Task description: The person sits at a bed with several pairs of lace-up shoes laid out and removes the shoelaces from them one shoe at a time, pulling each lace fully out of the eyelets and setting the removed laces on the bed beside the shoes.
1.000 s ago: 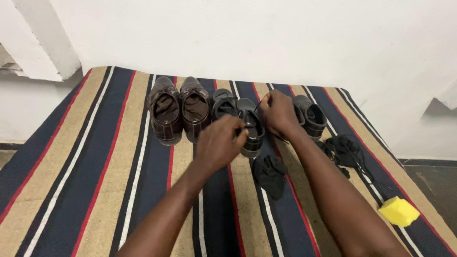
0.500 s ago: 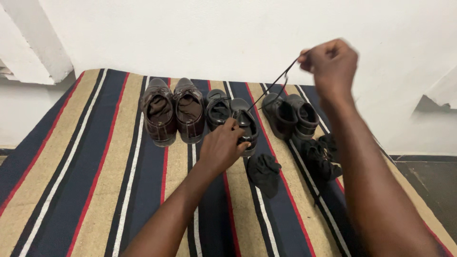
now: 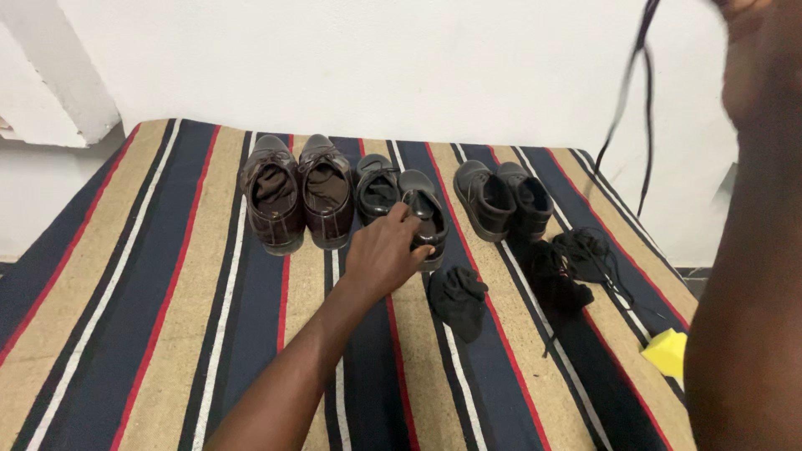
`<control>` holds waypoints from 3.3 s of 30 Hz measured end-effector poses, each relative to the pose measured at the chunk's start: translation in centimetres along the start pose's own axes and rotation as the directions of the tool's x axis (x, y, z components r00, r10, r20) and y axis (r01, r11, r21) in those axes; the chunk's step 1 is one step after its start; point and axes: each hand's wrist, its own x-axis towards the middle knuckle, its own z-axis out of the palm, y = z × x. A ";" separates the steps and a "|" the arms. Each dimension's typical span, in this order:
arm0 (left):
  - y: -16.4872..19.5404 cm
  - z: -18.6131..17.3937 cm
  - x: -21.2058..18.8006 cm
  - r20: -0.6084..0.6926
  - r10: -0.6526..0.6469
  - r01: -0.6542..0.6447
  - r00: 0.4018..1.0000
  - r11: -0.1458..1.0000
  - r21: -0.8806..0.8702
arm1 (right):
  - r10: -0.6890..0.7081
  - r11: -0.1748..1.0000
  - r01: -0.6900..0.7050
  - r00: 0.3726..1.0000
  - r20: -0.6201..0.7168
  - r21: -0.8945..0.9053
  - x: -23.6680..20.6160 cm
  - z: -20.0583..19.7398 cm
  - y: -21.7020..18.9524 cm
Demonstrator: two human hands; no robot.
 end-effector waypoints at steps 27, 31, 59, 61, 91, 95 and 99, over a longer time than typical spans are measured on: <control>-0.3 0.8 -4.0 -0.001 -0.048 0.047 0.999 0.984 -0.170 | 0.794 0.419 -0.356 0.590 0.147 -0.835 -19.0 9.7 2.9; -0.7 0.9 -4.1 0.108 0.066 -0.056 0.992 0.994 -0.092 | 0.824 0.365 -0.210 0.526 0.210 -0.907 -19.3 10.1 3.9; -0.1 7.8 -4.0 0.204 0.245 0.072 0.948 0.458 -0.886 | 0.685 0.584 -0.051 0.566 0.458 -0.810 -23.2 10.1 3.2; -0.6 8.3 -3.7 0.195 0.222 0.114 0.955 0.330 -0.937 | 0.758 0.496 -0.084 0.527 0.384 -0.864 -23.6 10.5 3.7; -3.8 3.8 -3.1 -0.170 -0.446 0.187 0.879 0.649 -0.737 | 0.665 0.505 -0.256 0.724 0.183 -0.825 -16.0 14.8 10.3; -3.6 3.5 -3.2 -0.125 -0.466 0.238 0.876 0.643 -0.728 | 0.523 0.542 -0.147 0.830 0.195 -0.827 -16.2 14.4 12.4; -3.6 3.3 -3.2 -0.168 -0.448 0.196 0.878 0.658 -0.727 | 0.568 0.488 -0.173 0.807 0.161 -0.855 -16.9 14.3 14.2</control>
